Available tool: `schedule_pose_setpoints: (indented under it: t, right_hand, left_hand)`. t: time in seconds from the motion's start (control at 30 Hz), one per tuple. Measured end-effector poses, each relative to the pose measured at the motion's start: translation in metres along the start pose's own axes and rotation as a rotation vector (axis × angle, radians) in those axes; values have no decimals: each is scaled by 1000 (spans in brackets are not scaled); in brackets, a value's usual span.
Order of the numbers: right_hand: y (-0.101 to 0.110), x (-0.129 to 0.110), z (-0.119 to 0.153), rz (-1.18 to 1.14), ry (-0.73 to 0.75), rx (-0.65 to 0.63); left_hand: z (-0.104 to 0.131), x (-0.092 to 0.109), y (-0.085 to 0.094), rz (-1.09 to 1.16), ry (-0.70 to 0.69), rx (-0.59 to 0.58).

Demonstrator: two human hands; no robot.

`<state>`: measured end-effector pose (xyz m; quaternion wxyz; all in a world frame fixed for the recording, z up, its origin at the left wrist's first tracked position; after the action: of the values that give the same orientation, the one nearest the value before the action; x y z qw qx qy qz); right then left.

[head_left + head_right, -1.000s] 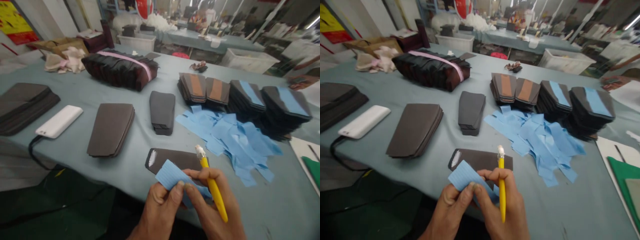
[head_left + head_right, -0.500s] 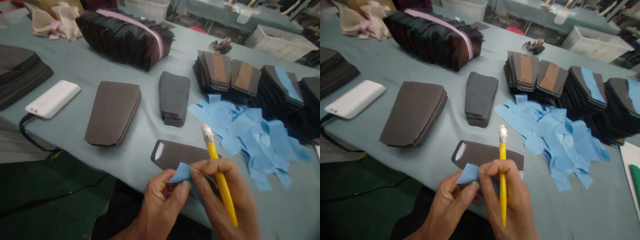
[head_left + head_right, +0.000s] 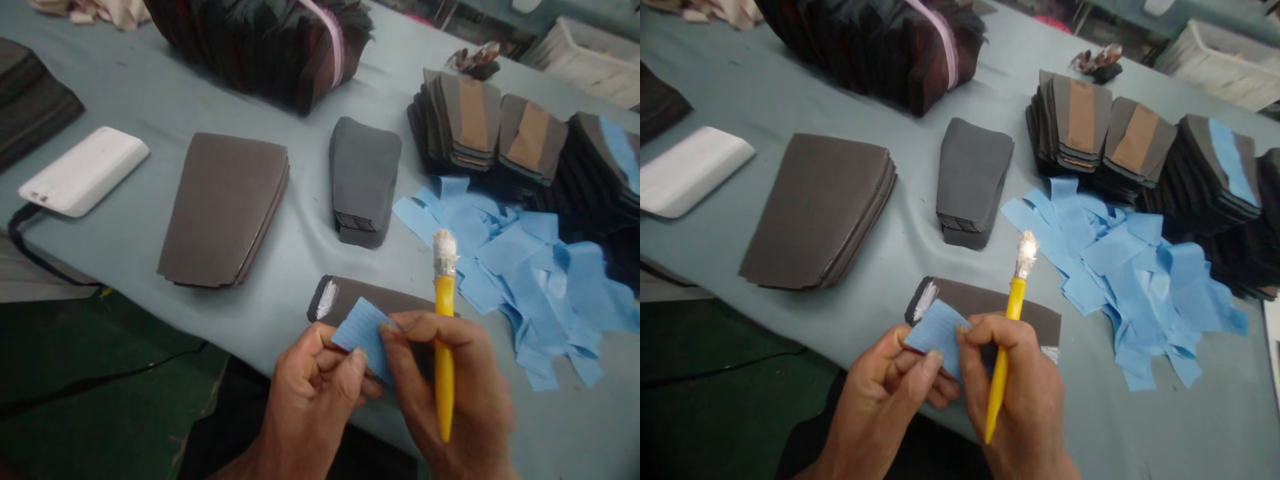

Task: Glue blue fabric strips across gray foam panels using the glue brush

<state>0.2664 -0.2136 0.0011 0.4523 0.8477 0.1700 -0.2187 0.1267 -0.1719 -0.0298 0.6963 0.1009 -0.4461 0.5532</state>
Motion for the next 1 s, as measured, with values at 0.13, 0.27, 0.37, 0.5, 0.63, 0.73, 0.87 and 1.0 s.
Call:
schedule_pose_setpoints:
  t: [0.13, 0.27, 0.37, 0.5, 0.63, 0.73, 0.87, 1.0]
  right_hand:
    - [-6, 9, -3, -54, -22, -6]
    - [-9, 17, -8, -149, -63, -38]
    - [-9, 20, -12, -195, -40, -79]
    - [-9, 20, -16, -245, -3, -128]
    - [-14, 25, -18, -272, -5, -185]
    - [-19, 31, -17, -267, -20, -227]
    - [-24, 37, -16, -300, -36, -229]
    - [-27, 40, -15, -346, -51, -229]
  left_hand:
    - [6, 2, 18, -513, -318, 139]
    - [14, 5, 29, -1047, -775, 217]
    - [15, 4, 31, -1208, -819, 213]
    - [15, 5, 30, -1258, -824, 205]
    - [14, 5, 32, -1283, -848, 211]
    - [13, 2, 34, -1285, -843, 204]
    - [12, 0, 36, -1274, -825, 208]
    - [10, 2, 37, -1255, -799, 203]
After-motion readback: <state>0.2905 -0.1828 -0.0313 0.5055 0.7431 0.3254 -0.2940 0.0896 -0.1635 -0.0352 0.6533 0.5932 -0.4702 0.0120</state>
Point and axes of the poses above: each hand's wrist, its own z-axis away from the middle knuckle, its own y-axis out of the back of the hand, x = y × z, the point moved 2 cm from there along -z, towards the middle knuckle, and after that the axes turned 10 degrees about y, right-handed, at the moved point
